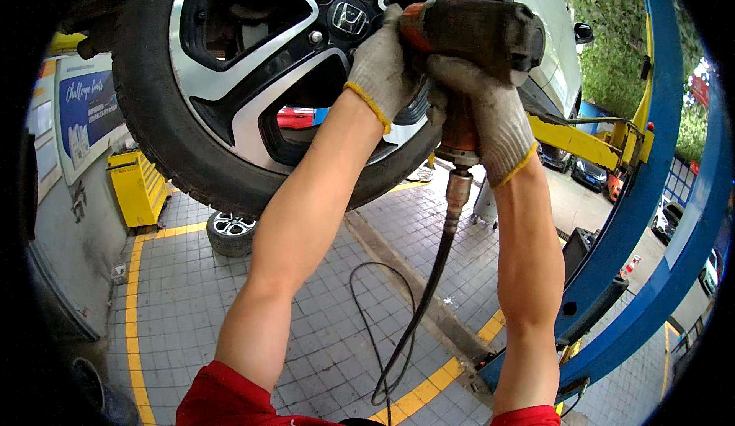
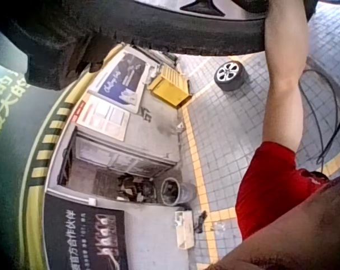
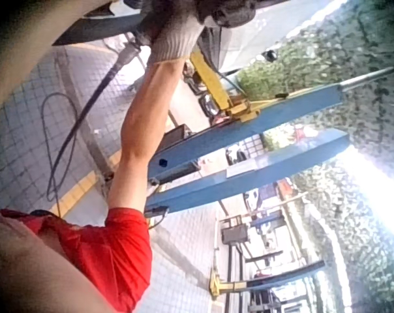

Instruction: The person walks into an auto repair shop and approaches a car raised on a hydraulic lift. They put on gloves and use a pneumatic impact wrench to remove the lug nuts from a tire. After removing the nuts, the person takes the tire off the wheel hub and places it on the floor.

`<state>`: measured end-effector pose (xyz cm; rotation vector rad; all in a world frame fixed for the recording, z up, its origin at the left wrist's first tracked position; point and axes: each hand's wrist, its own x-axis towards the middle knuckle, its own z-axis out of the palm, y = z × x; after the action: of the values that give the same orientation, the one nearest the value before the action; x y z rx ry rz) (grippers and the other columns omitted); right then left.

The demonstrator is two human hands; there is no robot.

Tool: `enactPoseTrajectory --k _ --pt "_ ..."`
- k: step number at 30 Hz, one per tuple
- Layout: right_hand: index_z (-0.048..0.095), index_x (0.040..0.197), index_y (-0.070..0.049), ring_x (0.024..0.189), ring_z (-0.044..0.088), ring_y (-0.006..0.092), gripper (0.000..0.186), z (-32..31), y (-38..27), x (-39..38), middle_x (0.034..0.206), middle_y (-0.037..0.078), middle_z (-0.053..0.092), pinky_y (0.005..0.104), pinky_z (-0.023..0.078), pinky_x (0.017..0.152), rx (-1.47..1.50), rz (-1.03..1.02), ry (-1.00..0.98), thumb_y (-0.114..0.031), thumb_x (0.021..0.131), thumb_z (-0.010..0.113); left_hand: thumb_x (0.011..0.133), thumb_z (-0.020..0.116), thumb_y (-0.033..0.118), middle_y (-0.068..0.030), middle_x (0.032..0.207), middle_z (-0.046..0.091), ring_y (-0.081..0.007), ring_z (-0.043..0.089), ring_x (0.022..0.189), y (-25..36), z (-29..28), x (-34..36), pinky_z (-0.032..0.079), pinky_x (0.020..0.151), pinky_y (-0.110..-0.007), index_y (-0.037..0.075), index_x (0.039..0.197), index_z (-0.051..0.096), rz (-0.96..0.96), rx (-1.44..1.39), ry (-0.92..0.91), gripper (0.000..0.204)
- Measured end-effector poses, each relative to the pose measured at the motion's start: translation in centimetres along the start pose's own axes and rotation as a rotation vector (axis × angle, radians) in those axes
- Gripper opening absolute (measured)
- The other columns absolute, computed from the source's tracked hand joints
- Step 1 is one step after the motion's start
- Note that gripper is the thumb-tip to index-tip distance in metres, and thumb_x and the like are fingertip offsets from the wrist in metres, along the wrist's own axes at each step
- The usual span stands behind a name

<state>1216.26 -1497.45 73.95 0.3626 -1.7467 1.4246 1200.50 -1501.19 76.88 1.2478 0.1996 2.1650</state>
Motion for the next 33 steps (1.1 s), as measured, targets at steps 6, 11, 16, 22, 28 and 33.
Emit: enactPoseTrajectory --k 6,11,16,22,28,33 --pt "0.066 0.112 -0.001 0.062 0.059 0.0133 0.026 0.0 0.3 0.1 0.080 0.006 0.066 0.0291 0.050 0.056 -0.033 -0.026 -0.002 -0.017 0.093 0.074 0.110 0.048 0.051 -0.0131 0.117 0.069 -0.0269 0.069 0.107 0.0 -0.4 0.0 0.058 0.097 -0.040 0.003 0.125 0.061 0.016 0.025 0.027 0.051" --pt "0.067 0.108 -0.002 0.061 0.059 0.0158 0.027 0.6 -1.1 -0.8 0.076 0.005 0.064 0.0299 0.050 0.058 -0.091 -0.026 0.009 -0.022 0.092 0.075 0.110 0.051 0.049 -0.0137 0.114 0.069 -0.0262 0.070 0.106 0.3 0.6 -0.6 0.058 0.096 -0.039 0.002 0.124 0.061 0.033 -0.008 0.017 0.049" --pt "0.066 0.112 -0.004 0.058 0.061 0.0188 0.029 0.8 -2.1 -4.7 0.075 0.006 0.065 0.0325 0.051 0.055 -0.041 0.009 0.017 -0.020 0.090 0.077 0.109 0.054 0.050 -0.0143 0.111 0.069 -0.0237 0.069 0.102 0.2 3.3 -4.1 0.057 0.093 -0.037 0.000 0.123 0.061 0.030 0.014 0.000 0.053" --pt "0.066 0.111 -0.003 0.060 0.061 0.0177 0.026 1.5 -4.0 -2.3 0.074 0.006 0.063 0.0320 0.051 0.057 -0.019 -0.099 -0.028 -0.018 0.092 0.075 0.110 0.051 0.049 -0.0098 0.110 0.069 -0.0211 0.069 0.097 2.3 5.6 -3.6 0.058 0.091 -0.035 0.004 0.119 0.061 0.062 0.063 -0.020 0.047" --pt "0.065 0.114 -0.001 0.057 0.060 0.0169 0.030 3.4 -4.3 -2.0 0.072 0.006 0.064 0.0302 0.050 0.054 -0.021 -0.079 -0.017 -0.019 0.092 0.075 0.113 0.041 0.047 -0.0152 0.132 0.067 -0.0279 0.063 0.124 3.0 2.8 -1.8 0.048 0.113 -0.043 0.006 0.135 0.060 0.041 0.041 -0.098 0.050" --pt "0.064 0.111 -0.004 0.059 0.058 0.0164 0.031 2.2 -2.6 -6.9 0.073 0.006 0.061 0.0311 0.049 0.054 -0.042 0.060 0.064 -0.022 0.090 0.077 0.112 0.047 0.045 -0.0144 0.128 0.067 -0.0275 0.062 0.125 0.4 3.9 -8.3 0.047 0.113 -0.042 0.004 0.132 0.061 -0.038 -0.099 -0.024 0.048"
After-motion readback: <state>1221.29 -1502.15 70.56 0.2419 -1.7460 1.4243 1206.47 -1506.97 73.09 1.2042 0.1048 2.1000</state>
